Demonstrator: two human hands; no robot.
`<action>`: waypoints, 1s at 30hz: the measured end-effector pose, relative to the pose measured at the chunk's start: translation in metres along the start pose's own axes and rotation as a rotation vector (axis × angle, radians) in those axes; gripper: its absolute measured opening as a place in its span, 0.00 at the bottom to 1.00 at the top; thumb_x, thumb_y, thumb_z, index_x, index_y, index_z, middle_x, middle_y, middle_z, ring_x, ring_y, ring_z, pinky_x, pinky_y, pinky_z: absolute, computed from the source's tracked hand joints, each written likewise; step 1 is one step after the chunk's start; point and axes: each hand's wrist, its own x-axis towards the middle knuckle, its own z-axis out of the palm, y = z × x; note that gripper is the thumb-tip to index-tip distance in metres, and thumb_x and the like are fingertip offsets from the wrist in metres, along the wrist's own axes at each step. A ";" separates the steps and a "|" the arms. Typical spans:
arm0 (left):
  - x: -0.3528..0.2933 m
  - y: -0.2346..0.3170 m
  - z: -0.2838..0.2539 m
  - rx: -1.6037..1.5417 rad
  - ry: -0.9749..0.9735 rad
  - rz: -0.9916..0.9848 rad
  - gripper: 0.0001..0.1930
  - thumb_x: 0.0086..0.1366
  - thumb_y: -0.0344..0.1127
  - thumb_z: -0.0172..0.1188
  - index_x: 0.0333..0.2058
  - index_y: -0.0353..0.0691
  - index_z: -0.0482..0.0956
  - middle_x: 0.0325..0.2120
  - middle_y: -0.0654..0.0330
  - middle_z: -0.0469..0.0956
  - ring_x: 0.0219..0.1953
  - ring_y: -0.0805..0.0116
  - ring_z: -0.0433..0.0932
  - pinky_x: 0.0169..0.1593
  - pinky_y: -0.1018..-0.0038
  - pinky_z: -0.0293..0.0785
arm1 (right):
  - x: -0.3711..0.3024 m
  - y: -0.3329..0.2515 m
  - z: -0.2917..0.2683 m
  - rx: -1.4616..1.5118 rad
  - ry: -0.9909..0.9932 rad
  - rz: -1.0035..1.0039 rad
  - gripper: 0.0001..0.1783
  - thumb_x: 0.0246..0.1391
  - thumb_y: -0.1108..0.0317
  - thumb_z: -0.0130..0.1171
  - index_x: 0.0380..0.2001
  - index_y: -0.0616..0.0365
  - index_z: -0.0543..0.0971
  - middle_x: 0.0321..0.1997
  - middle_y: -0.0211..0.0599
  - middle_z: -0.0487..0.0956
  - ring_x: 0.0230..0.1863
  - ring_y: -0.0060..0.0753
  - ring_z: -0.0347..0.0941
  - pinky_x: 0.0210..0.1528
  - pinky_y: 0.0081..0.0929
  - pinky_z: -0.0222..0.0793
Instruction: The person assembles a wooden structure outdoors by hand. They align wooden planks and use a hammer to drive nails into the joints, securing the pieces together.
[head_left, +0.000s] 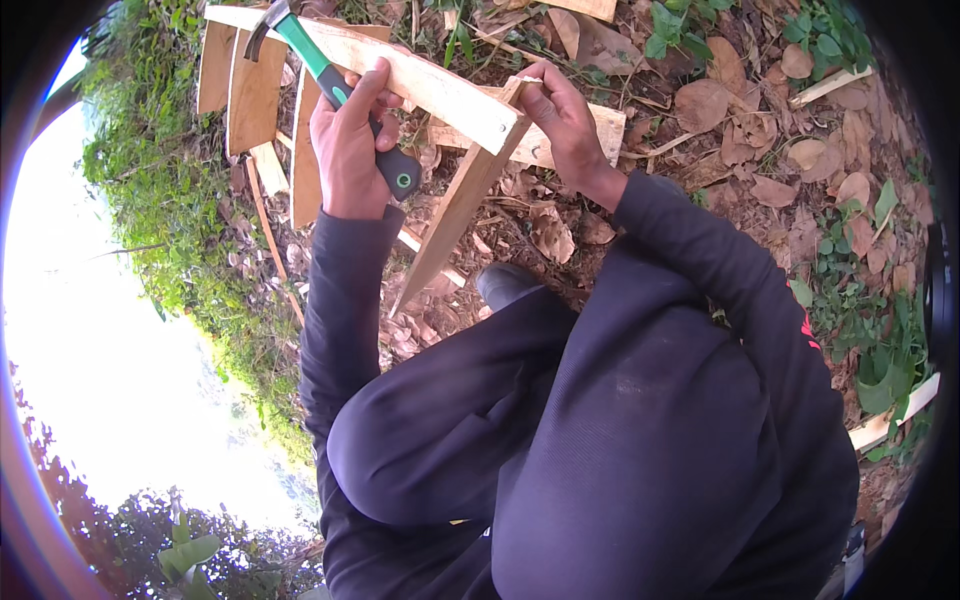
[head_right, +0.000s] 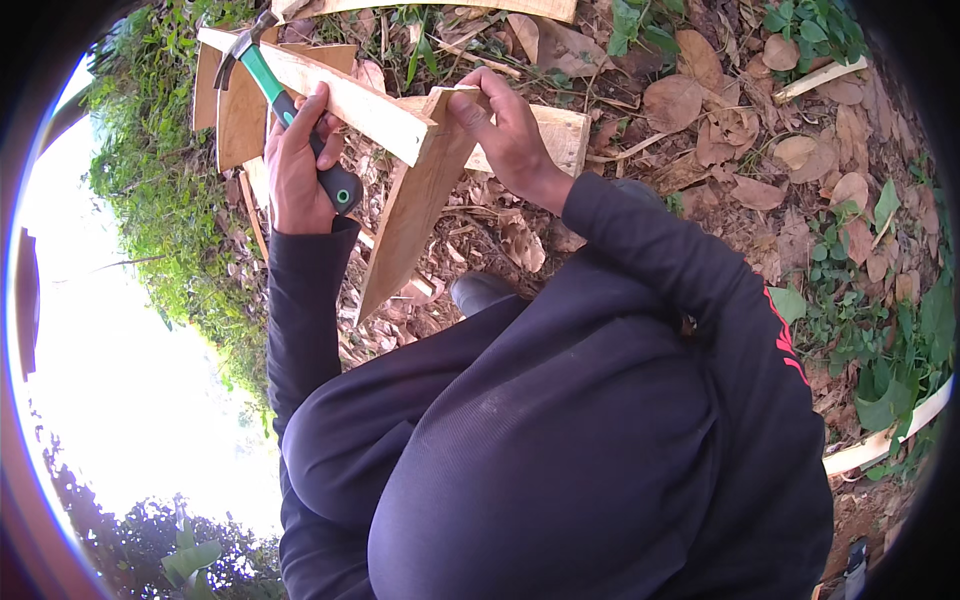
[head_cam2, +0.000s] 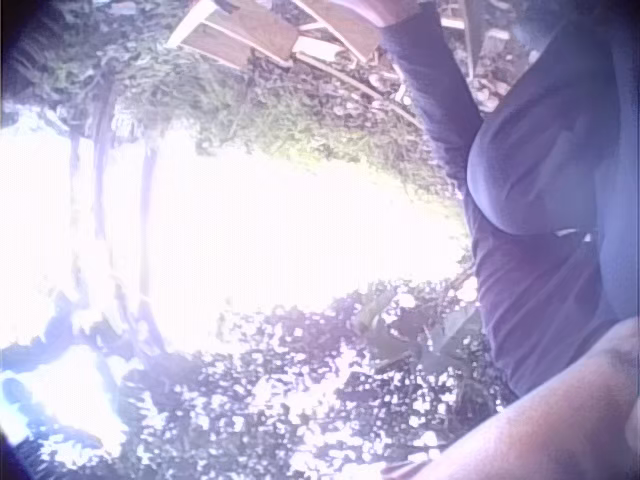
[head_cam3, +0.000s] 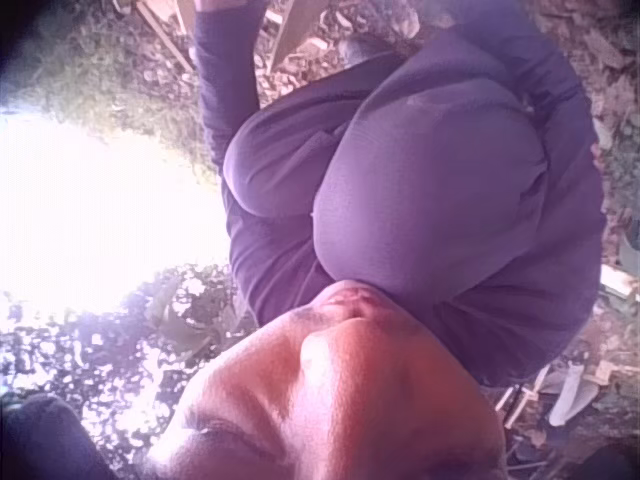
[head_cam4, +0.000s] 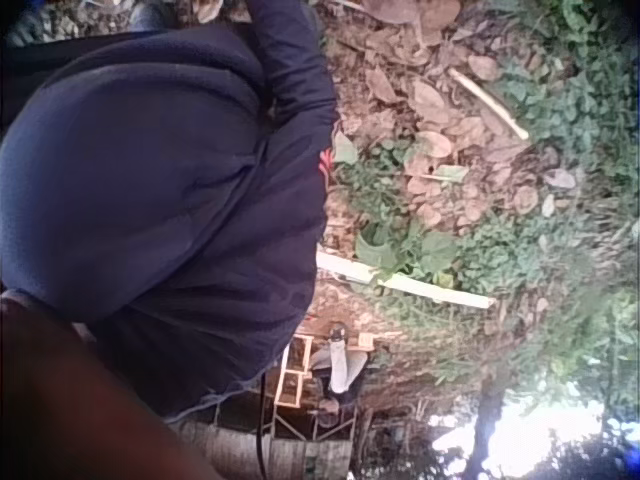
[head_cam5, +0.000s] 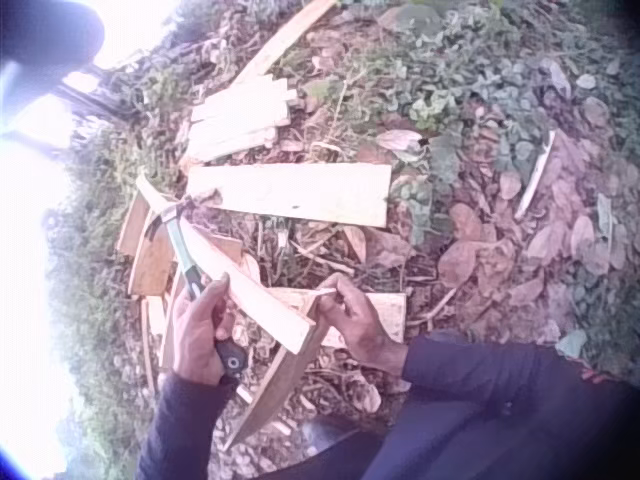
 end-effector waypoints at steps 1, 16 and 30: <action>0.000 -0.002 0.002 -0.007 0.024 0.001 0.13 0.64 0.31 0.69 0.33 0.42 0.70 0.24 0.59 0.76 0.19 0.81 0.68 0.17 0.86 0.57 | 0.000 0.001 -0.001 -0.009 -0.003 0.002 0.22 0.70 0.46 0.52 0.40 0.58 0.72 0.35 0.30 0.72 0.40 0.19 0.65 0.44 0.24 0.62; 0.002 -0.003 -0.001 0.003 0.035 -0.033 0.13 0.64 0.31 0.69 0.33 0.43 0.69 0.24 0.59 0.75 0.18 0.81 0.68 0.17 0.86 0.57 | -0.013 -0.004 -0.002 -0.034 0.055 -0.016 0.24 0.70 0.46 0.51 0.42 0.60 0.71 0.34 0.29 0.71 0.38 0.19 0.65 0.41 0.23 0.62; 0.006 -0.002 0.000 -0.172 0.078 -0.098 0.11 0.64 0.28 0.68 0.33 0.43 0.71 0.28 0.62 0.77 0.26 0.80 0.76 0.17 0.87 0.60 | -0.010 -0.010 -0.023 -0.140 0.040 -0.066 0.25 0.69 0.46 0.51 0.36 0.61 0.73 0.31 0.33 0.68 0.36 0.25 0.64 0.40 0.28 0.61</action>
